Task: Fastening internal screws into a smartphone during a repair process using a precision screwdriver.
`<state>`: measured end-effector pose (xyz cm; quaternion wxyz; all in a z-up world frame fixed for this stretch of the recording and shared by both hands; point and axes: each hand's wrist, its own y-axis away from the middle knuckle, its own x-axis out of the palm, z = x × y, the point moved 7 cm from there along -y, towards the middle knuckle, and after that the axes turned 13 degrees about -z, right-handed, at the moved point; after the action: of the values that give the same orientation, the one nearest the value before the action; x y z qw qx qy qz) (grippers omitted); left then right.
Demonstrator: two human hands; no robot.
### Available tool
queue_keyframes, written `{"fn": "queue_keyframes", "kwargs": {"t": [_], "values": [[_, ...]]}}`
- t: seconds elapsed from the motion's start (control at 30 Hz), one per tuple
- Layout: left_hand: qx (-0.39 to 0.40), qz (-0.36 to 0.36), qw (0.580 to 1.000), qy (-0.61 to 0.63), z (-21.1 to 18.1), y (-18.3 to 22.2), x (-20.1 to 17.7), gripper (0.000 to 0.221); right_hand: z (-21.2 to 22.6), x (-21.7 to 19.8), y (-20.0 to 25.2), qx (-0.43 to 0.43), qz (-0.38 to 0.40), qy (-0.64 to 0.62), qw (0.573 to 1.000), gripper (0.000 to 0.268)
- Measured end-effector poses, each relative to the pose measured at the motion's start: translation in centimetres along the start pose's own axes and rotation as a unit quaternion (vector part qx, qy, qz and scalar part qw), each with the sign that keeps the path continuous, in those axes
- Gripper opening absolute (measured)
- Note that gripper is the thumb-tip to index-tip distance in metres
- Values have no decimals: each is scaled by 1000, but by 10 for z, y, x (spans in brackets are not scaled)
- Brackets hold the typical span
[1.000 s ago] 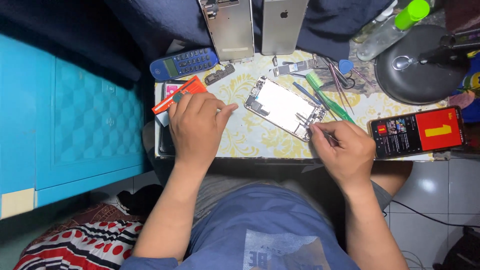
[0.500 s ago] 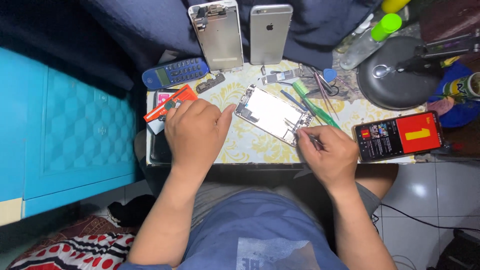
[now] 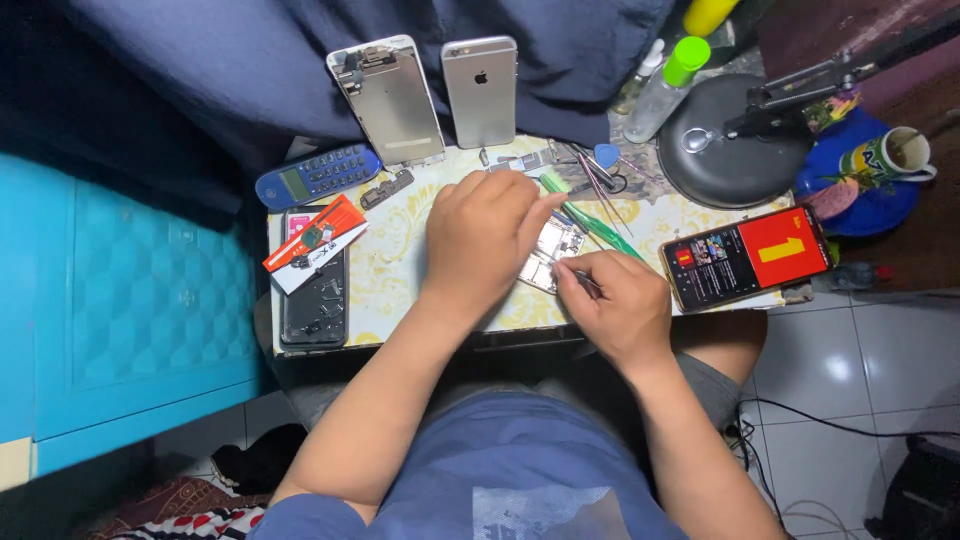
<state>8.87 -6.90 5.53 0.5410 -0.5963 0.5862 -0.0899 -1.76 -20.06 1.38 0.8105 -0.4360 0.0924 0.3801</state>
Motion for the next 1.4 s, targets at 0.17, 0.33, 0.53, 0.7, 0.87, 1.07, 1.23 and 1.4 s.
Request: {"fn": "queue_keyframes", "kwargs": {"t": [0.17, 0.33, 0.53, 0.7, 0.87, 1.07, 1.23, 1.4], "values": [[32, 27, 999, -22, 3, 30, -26, 17, -7, -1, 3, 13, -7, 7, 1000, 6], [-5, 180, 983, -34, 13, 54, -31, 47, -3, 1, -3, 22, 39, -4, 999, 5], [-22, 240, 970, -19, 20, 45, -46, 37, 8, 7, -3, -10, 72, -15, 997, 6], [-34, 220, 975, -21, 26, 50, -42, 38, 6, 12, -6, -27, 123, -18, 992, 9], [-37, 228, 973, -25, 27, 48, -43, 39, 7, 14, -10, -30, 146, -22, 989, 8], [-56, 225, 973, -16, 27, 48, -42, 41, 0, 15, -4, -24, 153, -19, 988, 11], [-43, 215, 976, -14, 28, 50, -38, 41, 1, 15, -4, -37, 149, -18, 988, 8], [-39, 212, 976, -16, 29, 54, -37, 40, 2, 16, -4, -23, 155, -24, 987, 9]]}}
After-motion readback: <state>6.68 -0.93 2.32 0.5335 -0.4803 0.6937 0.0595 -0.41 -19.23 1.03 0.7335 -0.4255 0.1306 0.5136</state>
